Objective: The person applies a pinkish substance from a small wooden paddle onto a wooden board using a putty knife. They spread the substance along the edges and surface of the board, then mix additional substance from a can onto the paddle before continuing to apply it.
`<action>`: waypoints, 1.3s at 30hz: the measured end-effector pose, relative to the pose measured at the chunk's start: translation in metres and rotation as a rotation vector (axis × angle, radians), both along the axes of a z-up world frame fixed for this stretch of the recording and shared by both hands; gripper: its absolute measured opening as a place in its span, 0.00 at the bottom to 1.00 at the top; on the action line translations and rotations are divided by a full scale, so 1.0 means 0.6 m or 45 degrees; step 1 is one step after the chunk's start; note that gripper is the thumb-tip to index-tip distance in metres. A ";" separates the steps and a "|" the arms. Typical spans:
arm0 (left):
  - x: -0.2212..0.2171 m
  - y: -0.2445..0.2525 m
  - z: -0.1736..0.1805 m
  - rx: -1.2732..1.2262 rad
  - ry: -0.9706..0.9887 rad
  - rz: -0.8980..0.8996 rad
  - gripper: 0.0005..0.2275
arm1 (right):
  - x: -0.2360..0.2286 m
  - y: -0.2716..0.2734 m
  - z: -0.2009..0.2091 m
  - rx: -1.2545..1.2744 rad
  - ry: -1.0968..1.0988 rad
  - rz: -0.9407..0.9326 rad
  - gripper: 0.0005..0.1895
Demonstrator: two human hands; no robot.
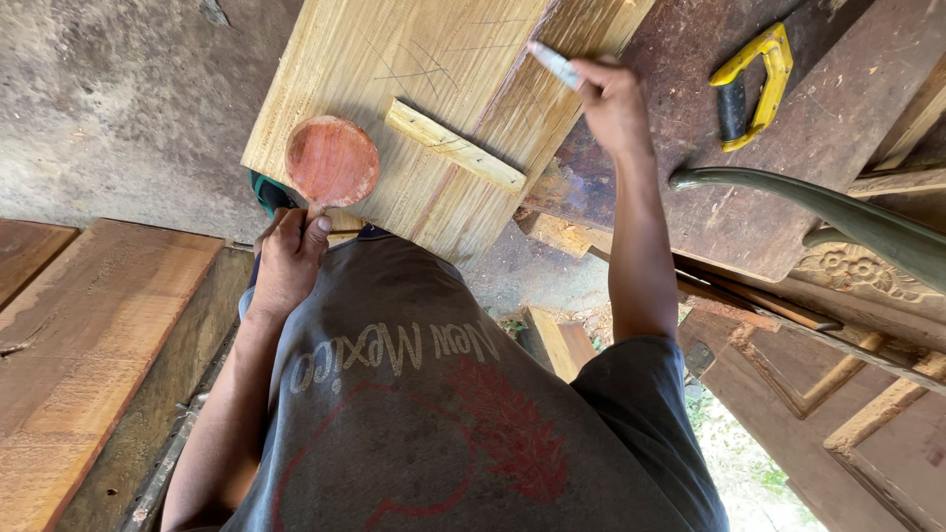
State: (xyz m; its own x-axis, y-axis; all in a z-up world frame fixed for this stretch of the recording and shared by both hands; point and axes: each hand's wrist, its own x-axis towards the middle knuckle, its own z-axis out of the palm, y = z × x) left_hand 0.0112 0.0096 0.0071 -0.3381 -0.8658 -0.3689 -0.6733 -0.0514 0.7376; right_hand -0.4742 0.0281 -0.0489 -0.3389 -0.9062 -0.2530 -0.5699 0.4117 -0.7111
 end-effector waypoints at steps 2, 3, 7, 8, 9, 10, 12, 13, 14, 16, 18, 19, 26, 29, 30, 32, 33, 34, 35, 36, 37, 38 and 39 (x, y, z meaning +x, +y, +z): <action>0.003 -0.001 -0.003 -0.035 -0.031 -0.013 0.13 | 0.019 0.021 0.019 0.170 -0.018 0.086 0.13; 0.005 -0.002 -0.003 -0.021 -0.055 -0.006 0.13 | 0.024 0.026 0.023 0.253 -0.028 0.131 0.12; 0.007 -0.003 -0.006 -0.021 -0.095 -0.069 0.15 | -0.010 0.027 0.005 -0.124 -0.008 0.128 0.14; 0.006 -0.003 -0.007 0.005 -0.100 -0.062 0.15 | -0.028 0.011 -0.013 -0.229 0.131 0.053 0.14; 0.005 -0.004 -0.007 0.032 -0.106 -0.055 0.15 | -0.046 -0.004 -0.031 -0.333 0.270 -0.021 0.15; 0.004 -0.003 -0.006 0.059 -0.114 -0.050 0.15 | -0.063 -0.018 -0.050 -0.379 0.353 -0.018 0.14; 0.002 -0.003 -0.005 0.074 -0.121 -0.055 0.16 | -0.092 -0.044 -0.083 -0.470 0.520 -0.007 0.13; 0.002 -0.003 -0.004 0.081 -0.125 -0.056 0.16 | -0.101 -0.053 -0.097 -0.494 0.581 -0.007 0.14; 0.002 -0.002 -0.002 0.126 -0.113 -0.026 0.16 | -0.108 -0.065 -0.106 -0.519 0.642 -0.002 0.15; 0.005 0.000 0.003 0.218 -0.090 0.040 0.17 | -0.111 -0.080 -0.111 -0.567 0.661 0.040 0.16; 0.012 0.000 0.006 0.244 -0.063 0.084 0.17 | -0.103 -0.083 -0.099 -0.606 0.576 0.116 0.16; 0.016 0.001 0.006 0.259 -0.049 0.107 0.17 | -0.095 -0.080 -0.089 -0.449 0.432 0.050 0.15; 0.055 0.002 -0.011 0.280 0.097 0.171 0.17 | 0.006 -0.014 -0.004 -0.051 0.141 0.082 0.13; 0.060 -0.006 -0.021 0.191 0.140 0.142 0.16 | 0.043 0.017 0.025 0.114 0.142 0.184 0.12; 0.062 -0.009 -0.023 0.072 0.168 0.116 0.15 | 0.063 0.022 0.030 0.204 0.120 0.221 0.12; 0.079 -0.017 -0.020 -0.120 0.158 0.093 0.13 | 0.094 0.035 0.057 -0.127 0.055 0.348 0.11; 0.090 -0.021 -0.017 -0.193 0.121 0.096 0.13 | 0.119 0.035 0.066 -0.225 -0.004 0.302 0.10; 0.097 -0.027 -0.016 -0.275 0.039 0.046 0.13 | 0.141 0.037 0.075 -0.322 -0.053 0.248 0.10; 0.105 -0.033 -0.015 -0.354 -0.045 -0.004 0.14 | 0.170 0.032 0.076 -0.338 -0.054 0.188 0.09; 0.112 -0.044 -0.015 -0.228 0.003 0.059 0.14 | 0.196 0.029 0.081 -0.351 -0.036 0.113 0.08; 0.120 -0.055 -0.016 -0.102 0.053 0.122 0.14 | 0.228 0.020 0.081 -0.336 -0.150 0.058 0.08; 0.131 -0.068 -0.016 0.031 0.115 0.166 0.15 | 0.267 0.015 0.081 -0.314 -0.254 -0.011 0.09; 0.147 -0.084 -0.016 0.100 0.095 0.211 0.15 | 0.307 0.004 0.079 -0.291 -0.358 -0.080 0.09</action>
